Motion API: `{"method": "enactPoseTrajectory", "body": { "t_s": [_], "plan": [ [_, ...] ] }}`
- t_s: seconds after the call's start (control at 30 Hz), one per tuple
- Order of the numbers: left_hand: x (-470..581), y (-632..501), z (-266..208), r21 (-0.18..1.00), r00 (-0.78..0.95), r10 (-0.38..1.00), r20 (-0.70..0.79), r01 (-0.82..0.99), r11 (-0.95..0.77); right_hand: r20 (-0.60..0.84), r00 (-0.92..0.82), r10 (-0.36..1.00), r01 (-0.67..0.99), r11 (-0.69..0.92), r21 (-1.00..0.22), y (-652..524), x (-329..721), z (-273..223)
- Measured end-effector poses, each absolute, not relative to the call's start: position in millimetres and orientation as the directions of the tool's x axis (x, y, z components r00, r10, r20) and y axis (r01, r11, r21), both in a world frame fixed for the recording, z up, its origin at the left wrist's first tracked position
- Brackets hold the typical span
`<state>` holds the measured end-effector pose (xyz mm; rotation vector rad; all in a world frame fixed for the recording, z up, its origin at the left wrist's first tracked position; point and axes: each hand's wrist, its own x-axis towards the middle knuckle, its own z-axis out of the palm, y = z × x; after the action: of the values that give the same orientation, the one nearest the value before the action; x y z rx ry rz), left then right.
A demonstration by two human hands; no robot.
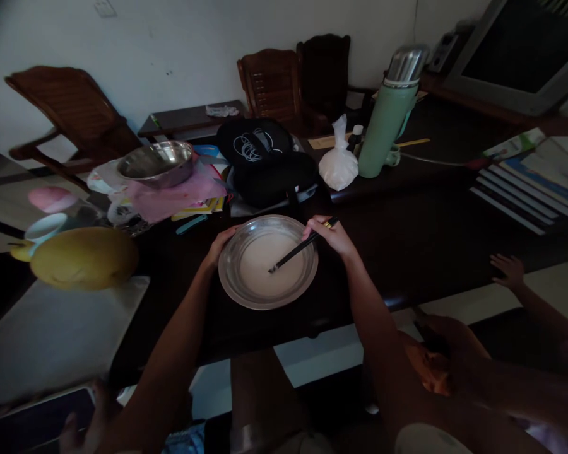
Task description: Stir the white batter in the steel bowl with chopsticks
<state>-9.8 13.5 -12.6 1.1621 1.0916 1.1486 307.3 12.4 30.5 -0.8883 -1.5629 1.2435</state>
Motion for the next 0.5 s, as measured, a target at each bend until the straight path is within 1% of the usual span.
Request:
{"method": "enactPoseTrajectory", "body": {
  "t_s": [0.07,0.1,0.2,0.27,0.33,0.43,0.5],
  "plan": [
    [-9.6,13.3,-11.6,0.995,0.103,0.994,-0.036,-0.084,0.045,0.203,-0.367,0.908,-0.007,0.216,-0.976,14.1,305.5,31.1],
    [-9.4,13.1,-11.1,0.995,0.105,0.994,-0.037,-0.083,0.046,0.208,-0.366,0.907,-0.003,0.222,-0.975,15.3,304.8,31.2],
    [-8.4,12.4,-9.5,0.997,0.097,0.995,-0.03,-0.068,0.037,0.244,-0.251,0.937,0.015,0.256,-0.967,18.8,305.7,30.3],
    [-7.7,12.2,-8.5,0.998,0.086,0.996,-0.018,-0.06,0.023,0.241,-0.184,0.953,0.01,0.247,-0.969,19.6,308.6,29.0],
    [-7.0,12.1,-7.7,0.998,0.089,0.996,-0.01,-0.062,0.016,0.212,-0.204,0.956,-0.006,0.216,-0.976,18.7,311.0,28.0],
    [-6.6,11.6,-7.7,0.997,0.092,0.996,-0.019,-0.07,0.026,0.189,-0.295,0.937,-0.012,0.194,-0.981,16.3,311.1,27.5],
    [-6.7,11.1,-8.6,0.996,0.077,0.996,-0.043,-0.08,0.049,0.188,-0.306,0.933,-0.02,0.191,-0.981,15.6,310.4,27.2]
  ]
}}
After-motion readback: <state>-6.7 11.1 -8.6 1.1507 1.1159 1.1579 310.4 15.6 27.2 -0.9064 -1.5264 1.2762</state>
